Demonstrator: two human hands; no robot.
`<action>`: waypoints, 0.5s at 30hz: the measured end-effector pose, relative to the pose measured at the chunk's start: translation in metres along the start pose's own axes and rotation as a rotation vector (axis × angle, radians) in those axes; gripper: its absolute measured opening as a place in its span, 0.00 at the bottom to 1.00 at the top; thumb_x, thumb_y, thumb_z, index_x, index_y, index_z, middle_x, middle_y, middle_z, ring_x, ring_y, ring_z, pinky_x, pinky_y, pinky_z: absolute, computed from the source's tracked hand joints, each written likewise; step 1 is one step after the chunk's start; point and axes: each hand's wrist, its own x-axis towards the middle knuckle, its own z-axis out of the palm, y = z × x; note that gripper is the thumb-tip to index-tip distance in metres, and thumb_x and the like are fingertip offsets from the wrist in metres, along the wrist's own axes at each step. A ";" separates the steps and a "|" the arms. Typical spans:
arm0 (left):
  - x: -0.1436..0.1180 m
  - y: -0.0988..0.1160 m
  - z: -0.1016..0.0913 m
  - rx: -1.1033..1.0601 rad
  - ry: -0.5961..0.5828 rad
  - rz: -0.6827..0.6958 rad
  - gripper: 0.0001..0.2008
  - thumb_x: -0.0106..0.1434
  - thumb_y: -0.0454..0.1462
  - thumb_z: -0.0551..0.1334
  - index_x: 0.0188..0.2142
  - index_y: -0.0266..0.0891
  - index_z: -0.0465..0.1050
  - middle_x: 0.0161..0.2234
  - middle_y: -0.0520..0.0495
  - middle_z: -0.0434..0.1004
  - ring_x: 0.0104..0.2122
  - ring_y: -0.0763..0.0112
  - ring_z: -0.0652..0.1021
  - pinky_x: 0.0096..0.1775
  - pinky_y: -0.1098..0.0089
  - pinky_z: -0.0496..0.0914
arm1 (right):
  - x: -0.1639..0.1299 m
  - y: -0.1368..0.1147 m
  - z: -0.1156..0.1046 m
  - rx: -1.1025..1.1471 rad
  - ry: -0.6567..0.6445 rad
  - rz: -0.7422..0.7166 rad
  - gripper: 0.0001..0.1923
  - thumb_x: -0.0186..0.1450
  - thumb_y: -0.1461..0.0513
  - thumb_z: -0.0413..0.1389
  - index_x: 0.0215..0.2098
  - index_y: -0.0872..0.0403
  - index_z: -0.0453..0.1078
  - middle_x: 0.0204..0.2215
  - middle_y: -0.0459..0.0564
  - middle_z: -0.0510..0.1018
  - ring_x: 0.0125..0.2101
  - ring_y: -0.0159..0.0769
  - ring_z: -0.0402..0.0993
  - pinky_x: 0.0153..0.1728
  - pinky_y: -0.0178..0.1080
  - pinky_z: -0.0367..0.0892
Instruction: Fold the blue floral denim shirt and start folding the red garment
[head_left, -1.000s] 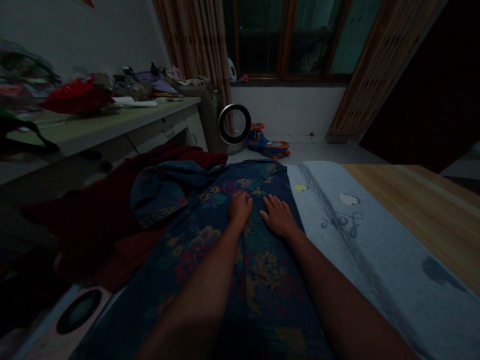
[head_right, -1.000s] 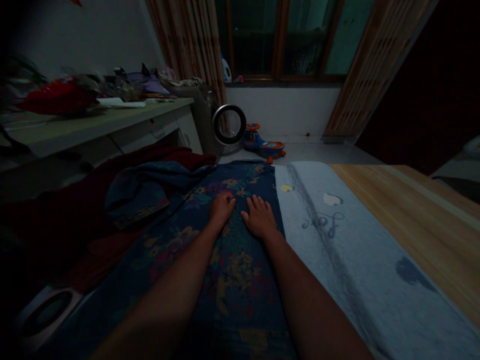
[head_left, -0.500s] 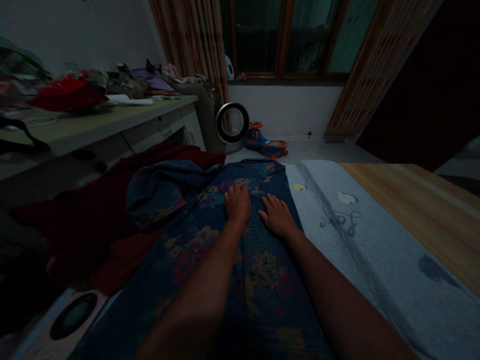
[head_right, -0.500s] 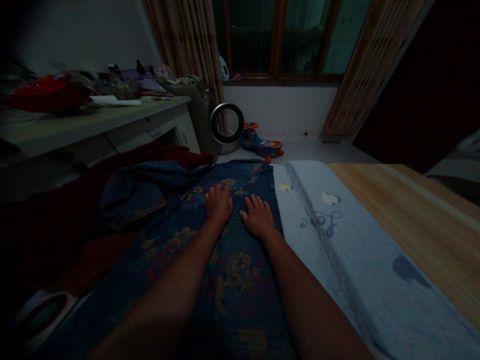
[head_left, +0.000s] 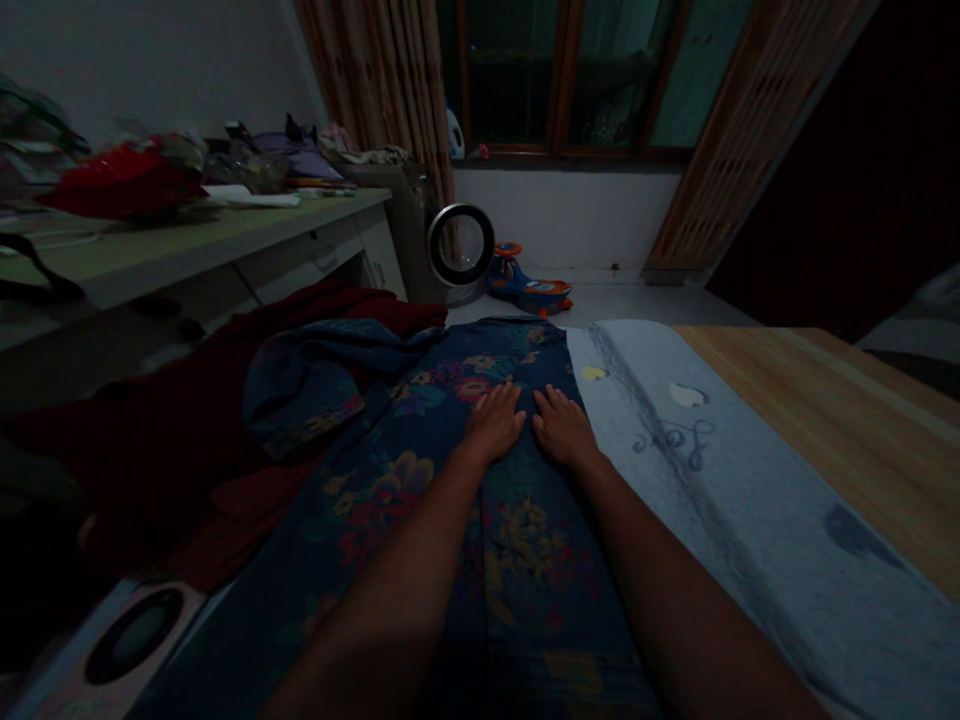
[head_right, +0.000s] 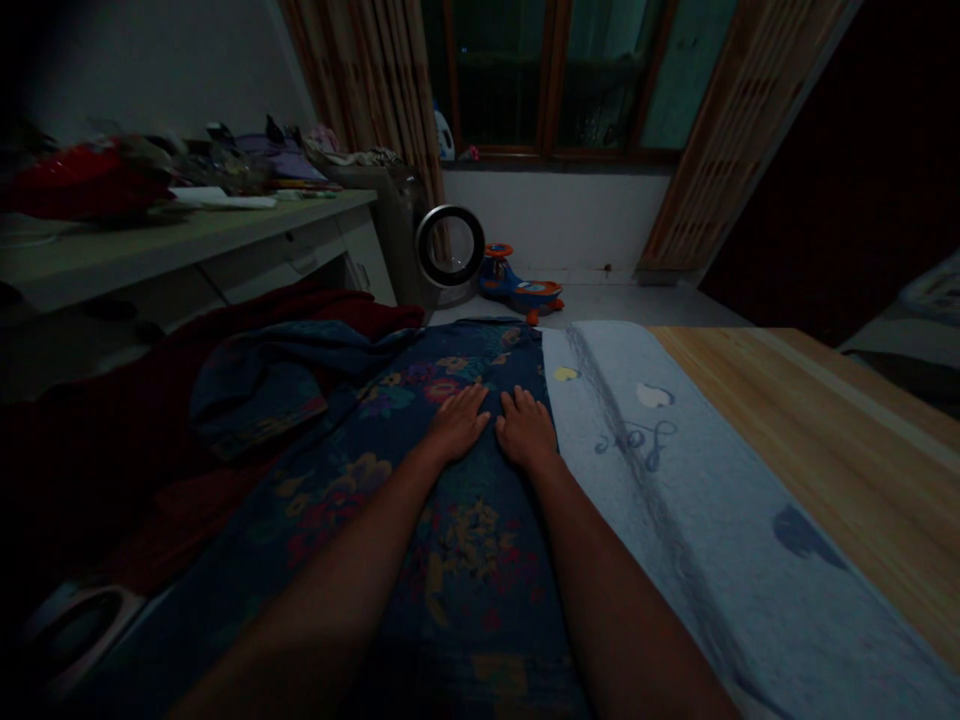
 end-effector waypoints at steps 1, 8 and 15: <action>0.000 0.001 0.000 0.006 -0.008 -0.009 0.26 0.70 0.43 0.49 0.65 0.40 0.53 0.68 0.42 0.50 0.67 0.60 0.53 0.64 0.56 0.49 | 0.000 0.003 0.000 -0.006 -0.001 0.022 0.29 0.71 0.56 0.41 0.68 0.58 0.51 0.68 0.59 0.50 0.66 0.48 0.47 0.62 0.49 0.48; 0.000 0.004 0.000 0.016 -0.012 -0.048 0.27 0.69 0.44 0.51 0.65 0.43 0.54 0.68 0.41 0.50 0.66 0.57 0.55 0.63 0.54 0.50 | -0.002 0.020 0.000 -0.009 -0.010 0.224 0.32 0.71 0.49 0.36 0.68 0.55 0.49 0.69 0.59 0.47 0.66 0.51 0.45 0.61 0.56 0.45; -0.003 0.015 0.000 0.083 0.200 0.074 0.25 0.66 0.35 0.55 0.62 0.40 0.59 0.68 0.39 0.49 0.68 0.55 0.49 0.65 0.50 0.42 | -0.002 0.012 -0.005 -0.023 0.151 0.059 0.30 0.68 0.59 0.43 0.67 0.59 0.51 0.69 0.57 0.47 0.67 0.46 0.41 0.63 0.54 0.39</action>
